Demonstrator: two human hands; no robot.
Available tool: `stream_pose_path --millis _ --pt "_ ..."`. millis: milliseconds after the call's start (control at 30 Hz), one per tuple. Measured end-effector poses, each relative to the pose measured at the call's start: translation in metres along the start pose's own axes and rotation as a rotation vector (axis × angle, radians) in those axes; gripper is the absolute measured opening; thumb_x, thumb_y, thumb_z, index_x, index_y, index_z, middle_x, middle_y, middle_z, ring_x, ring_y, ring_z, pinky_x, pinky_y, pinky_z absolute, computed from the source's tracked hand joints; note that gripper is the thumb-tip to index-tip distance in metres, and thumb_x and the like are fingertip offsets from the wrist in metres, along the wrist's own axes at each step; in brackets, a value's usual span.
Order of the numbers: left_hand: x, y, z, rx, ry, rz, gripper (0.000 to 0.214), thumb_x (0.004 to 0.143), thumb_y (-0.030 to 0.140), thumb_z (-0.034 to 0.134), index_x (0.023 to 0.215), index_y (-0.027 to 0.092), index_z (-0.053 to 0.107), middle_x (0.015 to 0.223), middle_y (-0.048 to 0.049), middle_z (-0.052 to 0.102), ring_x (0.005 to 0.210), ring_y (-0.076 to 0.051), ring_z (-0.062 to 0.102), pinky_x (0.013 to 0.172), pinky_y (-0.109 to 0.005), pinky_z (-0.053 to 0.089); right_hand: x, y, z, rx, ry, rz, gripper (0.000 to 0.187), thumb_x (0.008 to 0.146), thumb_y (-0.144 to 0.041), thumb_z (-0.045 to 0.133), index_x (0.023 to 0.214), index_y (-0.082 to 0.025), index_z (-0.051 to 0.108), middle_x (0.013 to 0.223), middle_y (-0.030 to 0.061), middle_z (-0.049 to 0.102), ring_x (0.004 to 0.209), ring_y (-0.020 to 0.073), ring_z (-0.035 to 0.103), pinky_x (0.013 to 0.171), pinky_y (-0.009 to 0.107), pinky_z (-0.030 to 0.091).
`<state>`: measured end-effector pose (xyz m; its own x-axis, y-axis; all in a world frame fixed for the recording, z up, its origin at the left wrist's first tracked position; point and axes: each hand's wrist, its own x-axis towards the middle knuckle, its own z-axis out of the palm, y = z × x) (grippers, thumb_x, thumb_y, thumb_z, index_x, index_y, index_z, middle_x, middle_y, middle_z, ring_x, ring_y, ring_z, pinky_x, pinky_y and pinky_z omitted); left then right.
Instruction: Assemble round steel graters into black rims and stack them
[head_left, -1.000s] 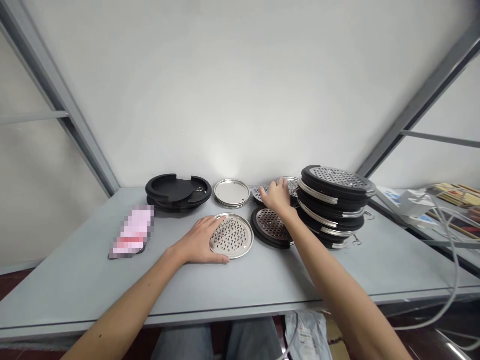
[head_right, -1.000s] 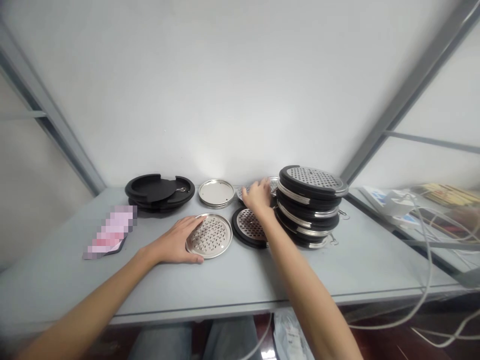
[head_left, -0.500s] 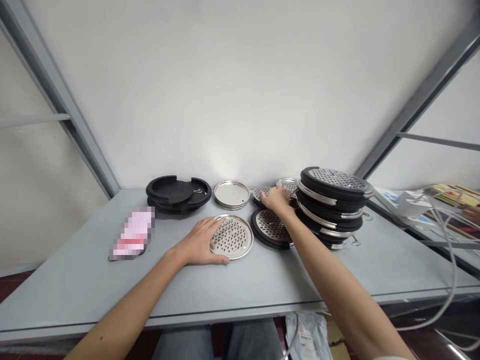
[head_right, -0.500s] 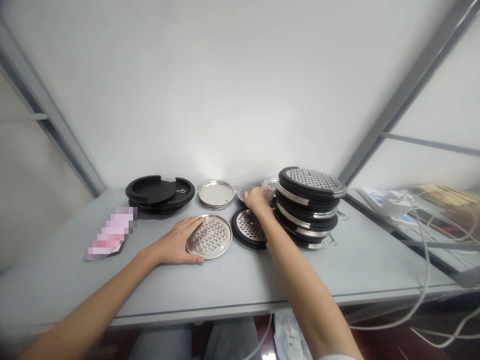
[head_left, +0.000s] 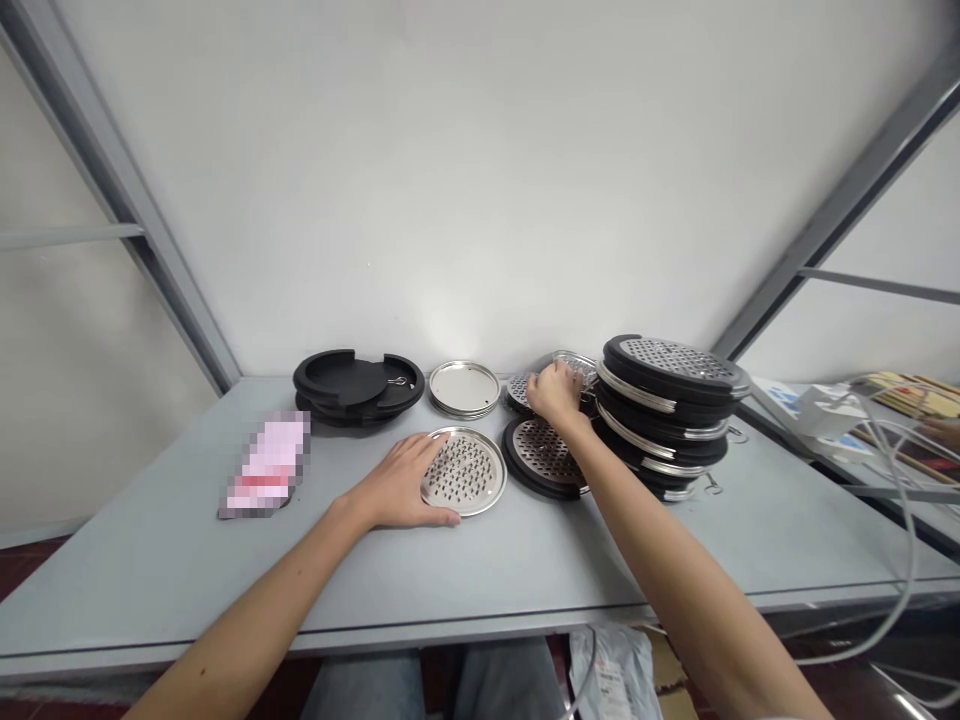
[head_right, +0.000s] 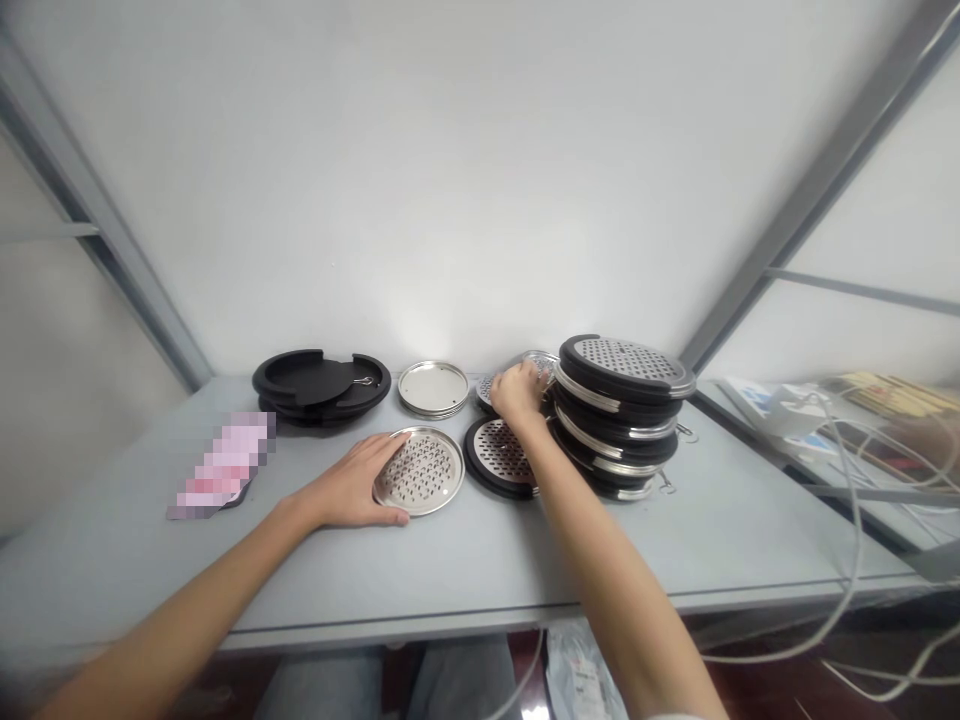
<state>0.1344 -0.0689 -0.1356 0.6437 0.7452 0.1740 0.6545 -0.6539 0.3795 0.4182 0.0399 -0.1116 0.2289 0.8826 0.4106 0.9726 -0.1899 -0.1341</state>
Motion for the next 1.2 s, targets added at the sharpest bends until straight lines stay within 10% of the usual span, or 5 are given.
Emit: stream_pose_path --millis 467,867,1200 --pt "-0.001 0.002 -0.001 -0.003 -0.014 -0.01 0.11 0.064 0.074 0.066 0.15 0.019 0.024 0.151 -0.015 0.033 0.137 -0.038 0.031 0.112 -0.051 0.028 -0.012 0.005 0.01 -0.061 0.021 -0.03 0.048 0.092 -0.029 0.034 0.109 0.005 0.062 0.119 0.0278 0.058 0.126 0.0372 0.038 0.111 0.051 0.015" --pt "-0.001 0.003 -0.001 -0.003 -0.013 -0.013 0.112 0.064 0.074 0.066 0.15 0.016 0.024 0.151 -0.0169 0.033 0.137 -0.039 0.031 0.112 -0.051 0.029 -0.015 0.008 0.015 -0.025 0.17 -0.023 0.062 0.09 -0.032 0.034 0.126 0.017 0.041 0.14 0.0311 0.036 0.133 0.0376 0.024 0.114 0.049 0.01" --pt "-0.001 0.0 0.001 -0.043 0.009 -0.005 0.112 0.063 0.072 0.069 0.151 0.022 0.02 0.152 -0.0134 0.032 0.138 -0.038 0.029 0.112 -0.052 0.028 -0.034 -0.023 -0.024 0.097 0.211 -0.142 0.063 0.093 -0.036 0.033 0.135 0.01 0.035 0.148 0.0289 0.028 0.14 0.0357 0.018 0.114 0.049 0.013"
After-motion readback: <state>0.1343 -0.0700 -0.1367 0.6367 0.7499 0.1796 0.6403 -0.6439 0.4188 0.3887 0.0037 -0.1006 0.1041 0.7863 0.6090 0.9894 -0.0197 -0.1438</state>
